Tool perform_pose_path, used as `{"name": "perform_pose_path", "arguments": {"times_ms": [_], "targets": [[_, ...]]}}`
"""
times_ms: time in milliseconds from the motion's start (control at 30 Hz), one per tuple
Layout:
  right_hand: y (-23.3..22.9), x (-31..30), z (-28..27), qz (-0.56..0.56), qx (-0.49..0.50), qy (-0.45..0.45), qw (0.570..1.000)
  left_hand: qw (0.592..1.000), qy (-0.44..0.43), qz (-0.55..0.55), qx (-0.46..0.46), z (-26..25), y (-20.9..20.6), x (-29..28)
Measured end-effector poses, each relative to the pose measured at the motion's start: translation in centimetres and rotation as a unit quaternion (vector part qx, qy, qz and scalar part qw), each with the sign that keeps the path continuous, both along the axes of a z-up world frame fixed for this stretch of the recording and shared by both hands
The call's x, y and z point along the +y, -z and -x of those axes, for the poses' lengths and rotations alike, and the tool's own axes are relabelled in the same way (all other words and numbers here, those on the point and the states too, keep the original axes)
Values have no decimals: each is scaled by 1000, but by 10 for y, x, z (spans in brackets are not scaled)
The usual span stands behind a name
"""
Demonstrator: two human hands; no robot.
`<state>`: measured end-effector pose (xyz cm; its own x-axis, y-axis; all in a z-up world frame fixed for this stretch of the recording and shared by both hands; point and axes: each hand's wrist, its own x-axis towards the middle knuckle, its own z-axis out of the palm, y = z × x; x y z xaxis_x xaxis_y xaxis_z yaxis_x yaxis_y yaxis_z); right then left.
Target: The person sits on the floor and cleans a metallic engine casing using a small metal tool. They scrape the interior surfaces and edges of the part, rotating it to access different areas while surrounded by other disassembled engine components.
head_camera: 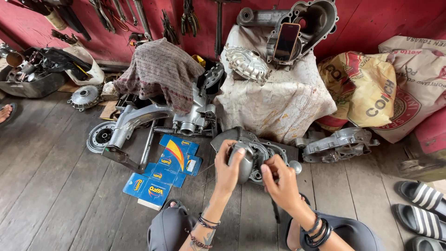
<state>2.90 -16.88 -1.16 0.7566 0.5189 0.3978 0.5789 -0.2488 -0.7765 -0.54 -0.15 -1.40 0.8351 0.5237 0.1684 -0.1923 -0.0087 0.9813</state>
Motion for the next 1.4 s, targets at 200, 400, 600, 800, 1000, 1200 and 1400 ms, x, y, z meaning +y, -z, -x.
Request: {"name": "perform_pose_path", "arguments": {"times_ms": [200, 400, 600, 800, 1000, 1200, 1400], "targets": [[0, -3, -2, -20, -19, 32, 999, 996, 5, -89, -18, 10, -21, -2], [-1, -10, -3, 27, -42, 15, 999, 994, -4, -106, 5, 11, -20, 3], [-6, -20, -23, -7, -42, 41, 998, 993, 42, -106, -1, 15, -29, -2], [-3, -31, -29, 19, -55, -5, 998, 994, 27, -107, 10, 16, -26, 3], [-22, -28, -27, 39, -49, -35, 997, 991, 11, -135, 18, 14, -28, 0], [-30, -36, -31, 33, 123, -133, 983, 966, 18, -258, 0, 21, -38, 2], [-60, -40, -17, 125, 64, -50, 989, 939, 11, -343, 6, 26, -40, -1]]}}
